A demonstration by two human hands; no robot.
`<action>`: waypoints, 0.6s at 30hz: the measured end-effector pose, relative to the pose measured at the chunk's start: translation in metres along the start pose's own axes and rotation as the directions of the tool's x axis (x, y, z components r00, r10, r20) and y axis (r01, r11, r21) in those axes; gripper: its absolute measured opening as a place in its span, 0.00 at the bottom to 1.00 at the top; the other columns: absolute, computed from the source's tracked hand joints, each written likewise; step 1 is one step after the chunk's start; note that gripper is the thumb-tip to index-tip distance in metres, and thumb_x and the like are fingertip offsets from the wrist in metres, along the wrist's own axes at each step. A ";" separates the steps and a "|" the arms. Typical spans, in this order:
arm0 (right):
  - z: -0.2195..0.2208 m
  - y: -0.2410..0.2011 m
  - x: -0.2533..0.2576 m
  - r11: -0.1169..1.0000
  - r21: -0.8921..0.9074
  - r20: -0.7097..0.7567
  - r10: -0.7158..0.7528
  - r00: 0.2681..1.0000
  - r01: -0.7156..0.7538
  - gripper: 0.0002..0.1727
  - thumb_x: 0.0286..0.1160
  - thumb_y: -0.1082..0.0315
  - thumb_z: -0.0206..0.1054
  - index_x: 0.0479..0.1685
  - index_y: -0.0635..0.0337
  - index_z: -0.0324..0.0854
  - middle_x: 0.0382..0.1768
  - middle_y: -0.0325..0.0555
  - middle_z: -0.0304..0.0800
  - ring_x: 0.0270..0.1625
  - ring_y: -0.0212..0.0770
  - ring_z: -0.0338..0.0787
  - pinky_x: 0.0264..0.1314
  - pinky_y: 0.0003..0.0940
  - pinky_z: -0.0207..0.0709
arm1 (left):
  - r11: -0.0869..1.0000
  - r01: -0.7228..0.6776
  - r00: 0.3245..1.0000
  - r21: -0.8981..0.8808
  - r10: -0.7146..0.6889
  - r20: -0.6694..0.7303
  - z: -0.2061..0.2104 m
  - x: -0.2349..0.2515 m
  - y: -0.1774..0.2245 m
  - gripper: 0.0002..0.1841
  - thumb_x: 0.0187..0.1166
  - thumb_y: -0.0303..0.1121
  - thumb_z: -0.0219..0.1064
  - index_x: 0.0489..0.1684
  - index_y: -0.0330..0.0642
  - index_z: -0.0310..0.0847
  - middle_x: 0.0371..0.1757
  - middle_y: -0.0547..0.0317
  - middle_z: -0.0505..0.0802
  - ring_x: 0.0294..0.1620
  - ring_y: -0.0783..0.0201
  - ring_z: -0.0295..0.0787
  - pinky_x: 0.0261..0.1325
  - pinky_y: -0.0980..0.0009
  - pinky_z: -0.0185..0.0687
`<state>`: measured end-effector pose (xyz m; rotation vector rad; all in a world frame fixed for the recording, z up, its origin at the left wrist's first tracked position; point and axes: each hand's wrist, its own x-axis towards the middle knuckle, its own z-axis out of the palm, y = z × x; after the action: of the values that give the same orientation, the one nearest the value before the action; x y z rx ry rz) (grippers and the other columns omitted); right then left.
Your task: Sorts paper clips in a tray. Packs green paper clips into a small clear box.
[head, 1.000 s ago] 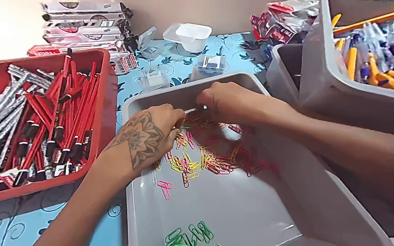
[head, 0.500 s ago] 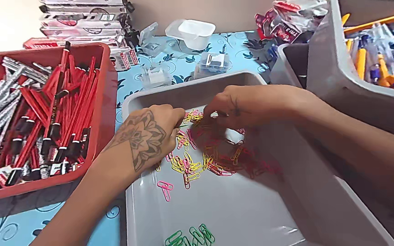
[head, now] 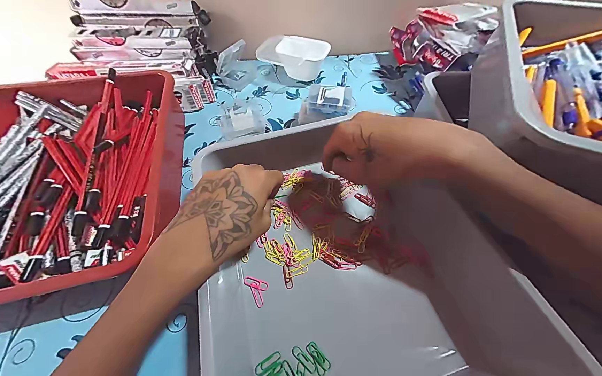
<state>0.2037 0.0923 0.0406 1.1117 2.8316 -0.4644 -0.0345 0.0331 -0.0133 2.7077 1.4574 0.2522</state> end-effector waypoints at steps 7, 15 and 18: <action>0.011 -0.004 0.006 0.996 0.046 0.135 0.063 0.989 -0.070 0.05 0.74 0.70 0.74 0.37 0.62 0.85 0.27 0.44 0.83 0.32 0.42 0.84 0.35 0.44 0.77 | 0.999 0.033 0.999 -0.011 -0.033 -0.038 0.000 -0.005 0.002 0.02 0.74 0.28 0.72 0.33 0.44 0.85 0.27 0.54 0.86 0.28 0.50 0.86 0.26 0.50 0.74; 0.009 0.010 0.006 0.980 0.140 0.002 -0.142 0.990 0.140 0.06 0.75 0.73 0.69 0.34 0.64 0.89 0.26 0.43 0.85 0.30 0.33 0.82 0.33 0.33 0.74 | 0.995 0.082 0.996 -0.054 -0.084 -0.037 -0.005 -0.005 0.004 0.02 0.77 0.28 0.68 0.35 0.43 0.85 0.27 0.53 0.87 0.28 0.49 0.86 0.27 0.48 0.73; 0.011 0.008 0.008 0.997 0.054 -0.005 -0.059 0.998 0.059 0.05 0.76 0.72 0.68 0.36 0.62 0.88 0.28 0.44 0.86 0.34 0.41 0.86 0.37 0.44 0.78 | 0.993 0.102 0.994 -0.059 -0.104 -0.031 -0.006 -0.007 0.005 0.03 0.77 0.28 0.68 0.33 0.43 0.84 0.24 0.53 0.85 0.25 0.49 0.84 0.25 0.49 0.71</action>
<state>0.2030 0.0997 0.0265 1.0412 2.8782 -0.5463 -0.0353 0.0243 -0.0073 2.5862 1.5683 0.3304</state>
